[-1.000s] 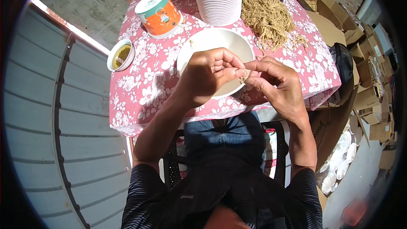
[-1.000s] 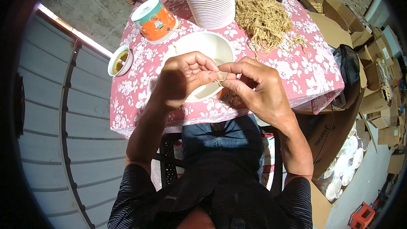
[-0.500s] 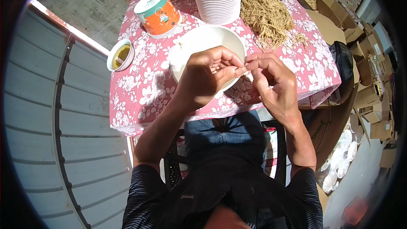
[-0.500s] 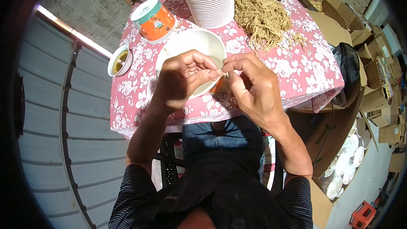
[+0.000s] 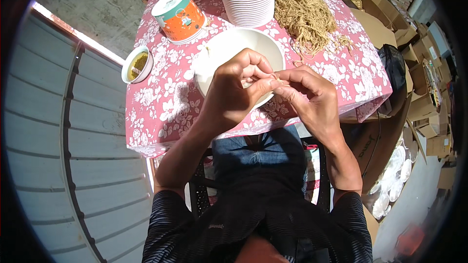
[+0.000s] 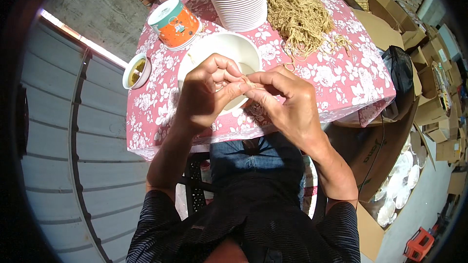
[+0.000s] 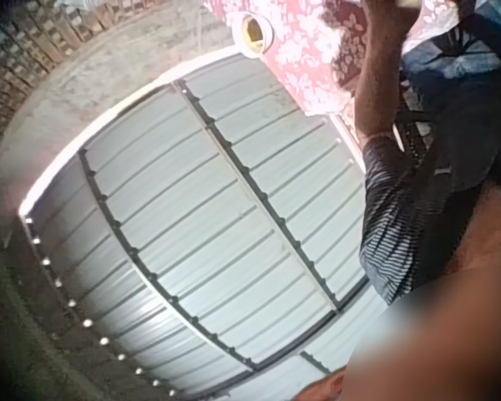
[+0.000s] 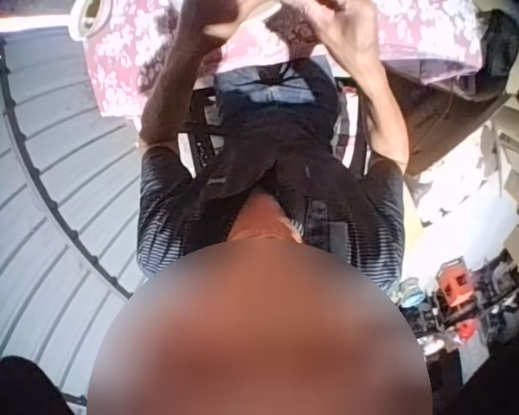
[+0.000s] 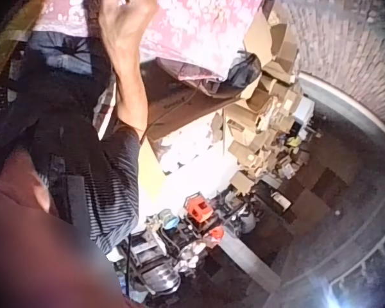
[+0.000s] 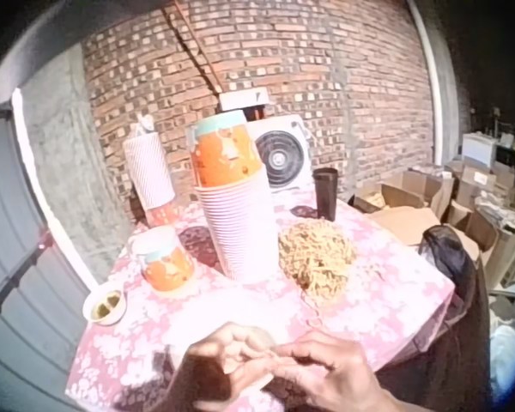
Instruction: Packaging small fibrous food bundles into paper bowls and organizing containers on a table.
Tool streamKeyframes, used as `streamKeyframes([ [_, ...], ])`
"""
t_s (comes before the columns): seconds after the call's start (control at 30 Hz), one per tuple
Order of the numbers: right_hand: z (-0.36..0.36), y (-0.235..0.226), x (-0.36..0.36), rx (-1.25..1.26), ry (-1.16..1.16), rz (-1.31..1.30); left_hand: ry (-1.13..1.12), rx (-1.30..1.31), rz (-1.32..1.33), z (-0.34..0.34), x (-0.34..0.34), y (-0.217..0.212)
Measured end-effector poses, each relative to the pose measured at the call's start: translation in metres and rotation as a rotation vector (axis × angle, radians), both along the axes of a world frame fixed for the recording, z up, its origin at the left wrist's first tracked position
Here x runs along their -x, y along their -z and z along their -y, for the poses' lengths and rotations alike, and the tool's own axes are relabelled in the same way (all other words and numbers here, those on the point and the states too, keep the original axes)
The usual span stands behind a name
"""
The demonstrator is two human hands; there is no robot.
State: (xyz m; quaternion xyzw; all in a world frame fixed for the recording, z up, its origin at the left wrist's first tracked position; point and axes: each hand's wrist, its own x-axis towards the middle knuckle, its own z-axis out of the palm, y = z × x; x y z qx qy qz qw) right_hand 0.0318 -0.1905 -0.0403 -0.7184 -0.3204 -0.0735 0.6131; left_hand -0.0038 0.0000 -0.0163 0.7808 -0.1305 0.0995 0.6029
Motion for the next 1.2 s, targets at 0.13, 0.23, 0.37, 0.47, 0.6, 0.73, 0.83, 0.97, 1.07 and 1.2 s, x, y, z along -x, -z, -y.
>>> streamKeyframes([
  [0.13, 0.001, 0.002, 0.001, 0.000, 0.060, -0.086, -0.018, -0.002, 0.028, 0.001, 0.001, 0.001],
  [0.23, 0.000, 0.002, 0.005, 0.009, 0.088, -0.067, 0.007, 0.046, 0.099, -0.001, 0.002, 0.009],
  [0.37, -0.001, 0.005, 0.002, 0.006, 0.105, 0.057, -0.067, -0.014, 0.091, 0.005, 0.007, 0.002],
  [0.47, 0.001, 0.007, 0.000, -0.012, 0.115, 0.117, -0.076, -0.092, 0.082, 0.006, 0.009, 0.000],
  [0.6, 0.002, 0.006, 0.001, 0.036, 0.094, 0.170, -0.106, -0.108, 0.109, 0.005, 0.008, 0.004],
  [0.73, 0.003, 0.007, 0.001, 0.035, 0.043, 0.108, -0.138, -0.190, 0.201, 0.006, 0.007, 0.001],
  [0.83, 0.003, 0.009, -0.003, 0.062, 0.036, 0.194, -0.183, -0.293, 0.230, 0.008, 0.008, -0.001],
  [0.97, 0.003, 0.009, -0.004, 0.087, 0.030, 0.182, -0.155, -0.320, 0.354, 0.004, 0.006, 0.005],
  [1.07, 0.004, 0.009, -0.005, 0.082, 0.021, 0.124, -0.120, -0.391, 0.452, 0.004, 0.003, 0.007],
  [1.2, 0.005, 0.009, -0.006, 0.097, 0.012, 0.136, -0.088, -0.438, 0.403, 0.003, 0.002, 0.005],
])
